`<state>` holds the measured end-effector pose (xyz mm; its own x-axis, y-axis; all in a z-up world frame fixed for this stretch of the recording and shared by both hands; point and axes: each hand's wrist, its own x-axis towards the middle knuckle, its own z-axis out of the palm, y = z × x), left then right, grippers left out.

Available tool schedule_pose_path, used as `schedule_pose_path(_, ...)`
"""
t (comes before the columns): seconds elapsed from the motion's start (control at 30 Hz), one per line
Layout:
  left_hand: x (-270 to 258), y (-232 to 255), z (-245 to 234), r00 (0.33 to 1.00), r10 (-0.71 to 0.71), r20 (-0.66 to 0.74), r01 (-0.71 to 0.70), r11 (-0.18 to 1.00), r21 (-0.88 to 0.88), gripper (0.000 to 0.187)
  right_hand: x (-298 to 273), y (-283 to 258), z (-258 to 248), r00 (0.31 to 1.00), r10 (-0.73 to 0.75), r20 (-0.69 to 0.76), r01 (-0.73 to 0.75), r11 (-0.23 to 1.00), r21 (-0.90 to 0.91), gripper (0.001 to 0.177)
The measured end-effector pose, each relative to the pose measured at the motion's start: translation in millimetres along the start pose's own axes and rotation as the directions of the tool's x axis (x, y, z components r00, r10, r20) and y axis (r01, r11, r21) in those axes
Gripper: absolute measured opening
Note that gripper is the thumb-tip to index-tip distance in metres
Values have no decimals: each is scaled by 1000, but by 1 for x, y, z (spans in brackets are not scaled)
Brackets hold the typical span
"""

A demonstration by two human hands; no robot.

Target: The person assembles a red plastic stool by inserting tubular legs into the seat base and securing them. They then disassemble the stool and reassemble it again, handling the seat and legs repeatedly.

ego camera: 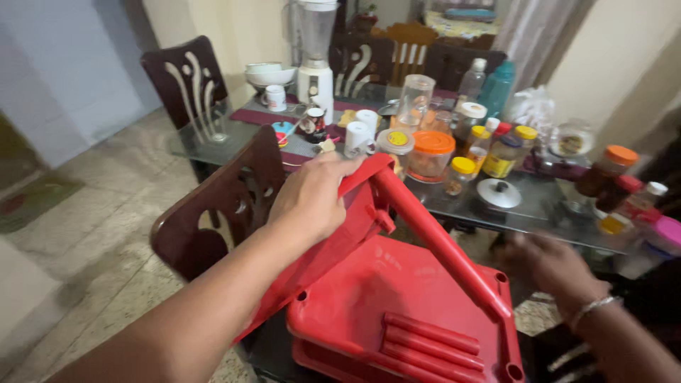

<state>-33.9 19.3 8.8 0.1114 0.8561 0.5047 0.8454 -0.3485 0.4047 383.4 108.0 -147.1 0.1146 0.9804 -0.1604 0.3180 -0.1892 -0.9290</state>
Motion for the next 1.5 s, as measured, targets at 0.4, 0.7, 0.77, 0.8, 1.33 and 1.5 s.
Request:
schedule_pose_path(0.4,-10,25,-45,978,38,-205,-9,991,137,63,48,279,86,874,-145,463,461,545,-700,70)
schedule_pose_path(0.7,0,57,-71,937,166,-308,-99,970,221,67,64,264,73,927,-257,274,369,758,-538,43)
schedule_pose_path(0.77,4,62,-69,900,258,-352,-184,955,232,68,55,241,62,953,-245,177,297,865,-404,44)
schedule_pose_path(0.8,6,63,-68,896,254,-364,-178,957,231,68,47,226,56,971,-187,148,219,945,-245,46)
schedule_pose_path(1.33,2,61,-48,954,-11,-300,-100,930,-353,20,-24,-86,4,848,-437,301,28,604,796,49)
schedule_pose_path(1.5,-17,45,-46,953,11,-301,-123,926,-356,45,-23,-90,17,852,-480,207,317,789,527,51)
